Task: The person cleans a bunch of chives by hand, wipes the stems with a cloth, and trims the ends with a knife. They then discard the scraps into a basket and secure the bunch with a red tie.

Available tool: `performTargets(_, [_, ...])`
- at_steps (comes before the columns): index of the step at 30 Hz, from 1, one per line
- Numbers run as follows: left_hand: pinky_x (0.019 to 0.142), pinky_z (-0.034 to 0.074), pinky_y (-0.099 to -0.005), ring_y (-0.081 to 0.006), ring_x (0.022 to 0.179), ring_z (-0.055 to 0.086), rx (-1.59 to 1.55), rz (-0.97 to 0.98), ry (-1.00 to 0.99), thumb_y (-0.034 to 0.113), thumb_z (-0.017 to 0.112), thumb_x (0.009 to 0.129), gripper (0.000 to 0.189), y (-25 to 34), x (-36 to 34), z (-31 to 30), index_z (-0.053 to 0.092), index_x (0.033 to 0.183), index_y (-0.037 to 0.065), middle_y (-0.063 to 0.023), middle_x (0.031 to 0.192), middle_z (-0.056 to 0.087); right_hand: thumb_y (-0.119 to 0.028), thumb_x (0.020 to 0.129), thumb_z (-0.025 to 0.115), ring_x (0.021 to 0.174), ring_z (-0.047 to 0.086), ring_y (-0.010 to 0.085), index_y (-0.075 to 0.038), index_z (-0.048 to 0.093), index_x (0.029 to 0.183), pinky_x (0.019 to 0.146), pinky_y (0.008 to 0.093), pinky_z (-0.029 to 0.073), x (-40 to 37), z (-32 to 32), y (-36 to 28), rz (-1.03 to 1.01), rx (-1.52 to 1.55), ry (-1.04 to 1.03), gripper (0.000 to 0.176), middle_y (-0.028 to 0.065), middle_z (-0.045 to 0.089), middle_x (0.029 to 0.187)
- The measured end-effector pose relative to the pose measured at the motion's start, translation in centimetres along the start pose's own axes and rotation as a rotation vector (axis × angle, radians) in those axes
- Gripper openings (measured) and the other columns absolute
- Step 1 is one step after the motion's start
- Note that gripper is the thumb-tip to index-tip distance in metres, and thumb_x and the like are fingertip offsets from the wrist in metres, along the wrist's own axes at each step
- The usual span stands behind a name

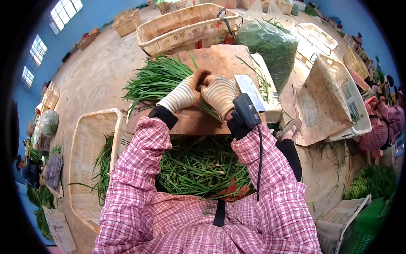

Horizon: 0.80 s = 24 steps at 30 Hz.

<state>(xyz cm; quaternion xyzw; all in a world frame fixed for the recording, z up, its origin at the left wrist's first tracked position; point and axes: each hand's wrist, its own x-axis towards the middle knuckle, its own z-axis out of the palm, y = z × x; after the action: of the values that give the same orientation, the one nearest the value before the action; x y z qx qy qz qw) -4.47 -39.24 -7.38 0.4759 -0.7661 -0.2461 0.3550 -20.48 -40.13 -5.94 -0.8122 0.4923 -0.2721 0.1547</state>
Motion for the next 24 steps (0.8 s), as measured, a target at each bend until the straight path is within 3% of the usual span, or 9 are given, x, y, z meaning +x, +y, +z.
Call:
performTargets(3, [0.096, 0.05, -0.0392, -0.0319, 0.117, 0.061, 0.073, -0.03, -0.023, -0.003, 0.061, 0.087, 0.048, 0.3, 0.1, 0.0, 0.049, 0.133, 0.002, -0.0203, 0.127, 0.063, -0.035, 0.087, 0.063, 0.086, 0.07, 0.0376, -0.01, 0.076, 0.097, 0.08, 0.0451, 0.054, 0.8, -0.7, -0.6, -0.083, -0.141, -0.037, 0.03, 0.0168, 0.073, 0.089])
performTargets(4, [0.092, 0.051, -0.0367, -0.0265, 0.106, 0.062, 0.122, 0.031, 0.032, -0.006, 0.063, 0.086, 0.052, -1.1, 0.2, 0.3, 0.048, 0.135, 0.004, -0.0155, 0.121, 0.064, -0.035, 0.091, 0.057, 0.09, 0.07, 0.0378, -0.01, 0.075, 0.094, 0.081, 0.0476, 0.054, 0.8, -1.5, -0.5, -0.086, 0.016, -0.037, 0.031, 0.019, 0.073, 0.097])
performTargets(5, [0.091, 0.051, -0.035, -0.0239, 0.103, 0.061, 0.024, 0.019, 0.053, -0.007, 0.062, 0.086, 0.053, -1.1, 0.0, 0.3, 0.047, 0.136, 0.005, -0.0139, 0.119, 0.063, -0.039, 0.092, 0.058, 0.094, 0.07, 0.038, -0.01, 0.075, 0.1, 0.083, 0.0462, 0.054, 1.8, -0.8, 2.2, -0.196, -0.153, 0.053, 0.034, 0.0205, 0.072, 0.101])
performTargets(7, [0.088, 0.051, -0.0315, -0.0186, 0.095, 0.06, -0.176, -0.007, 0.104, -0.01, 0.059, 0.087, 0.056, -0.8, -0.8, 0.5, 0.046, 0.138, 0.008, -0.0108, 0.115, 0.062, -0.042, 0.093, 0.06, 0.096, 0.07, 0.037, -0.007, 0.073, 0.106, 0.084, 0.0448, 0.054, 1.7, -3.2, 2.0, 0.069, 0.238, 0.088, 0.039, 0.0209, 0.073, 0.101])
performTargets(8, [0.086, 0.05, -0.0271, -0.0128, 0.088, 0.054, -0.254, -0.043, 0.123, -0.014, 0.055, 0.085, 0.06, -0.6, -1.0, 0.7, 0.042, 0.139, 0.009, -0.0078, 0.11, 0.057, -0.044, 0.092, 0.063, 0.096, 0.071, 0.0369, -0.004, 0.071, 0.112, 0.085, 0.0426, 0.054, 1.9, -3.2, 2.4, -0.001, 0.274, 0.036, 0.045, 0.0202, 0.073, 0.1])
performTargets(11, [0.086, 0.049, -0.0266, -0.0121, 0.087, 0.053, -0.318, -0.088, 0.153, -0.015, 0.053, 0.083, 0.062, -0.4, -0.9, 0.9, 0.041, 0.139, 0.008, -0.0084, 0.11, 0.056, -0.042, 0.089, 0.069, 0.095, 0.071, 0.0363, -0.002, 0.069, 0.118, 0.085, 0.0408, 0.055, 2.1, -2.5, 2.1, 0.034, 0.083, -0.107, 0.049, 0.0199, 0.074, 0.101])
performTargets(15, [0.08, 0.05, -0.0255, -0.0106, 0.081, 0.053, -0.33, -0.085, 0.166, -0.016, 0.054, 0.078, 0.059, 0.0, -1.1, 0.7, 0.043, 0.131, 0.008, -0.0073, 0.111, 0.055, -0.032, 0.083, 0.07, 0.089, 0.073, 0.0365, 0.0, 0.075, 0.103, 0.083, 0.0404, 0.055, 2.8, -1.1, 2.4, 0.032, 0.439, -0.214, 0.039, 0.019, 0.075, 0.092])
performTargets(20, [0.084, 0.056, -0.0284, -0.0146, 0.092, 0.067, -0.588, -0.127, 0.396, -0.01, 0.068, 0.081, 0.039, -1.6, -1.7, 1.5, 0.053, 0.115, 0.002, -0.007, 0.1, 0.063, -0.029, 0.087, 0.065, 0.089, 0.072, 0.0366, -0.004, 0.077, 0.098, 0.082, 0.0421, 0.055, 3.0, -0.2, 2.5, 0.021, 0.191, -0.128, 0.03, 0.0244, 0.072, 0.092])
performTargets(24, [0.084, 0.057, -0.0294, -0.0152, 0.09, 0.067, -0.338, -0.179, 0.487, -0.009, 0.071, 0.079, 0.037, -1.5, -1.4, 1.5, 0.059, 0.113, 0.001, -0.0087, 0.098, 0.069, -0.03, 0.093, 0.061, 0.093, 0.07, 0.0357, -0.008, 0.073, 0.099, 0.085, 0.0495, 0.049, 0.4, -0.2, 1.4, -0.019, -0.035, -0.078, 0.026, 0.019, 0.073, 0.093])
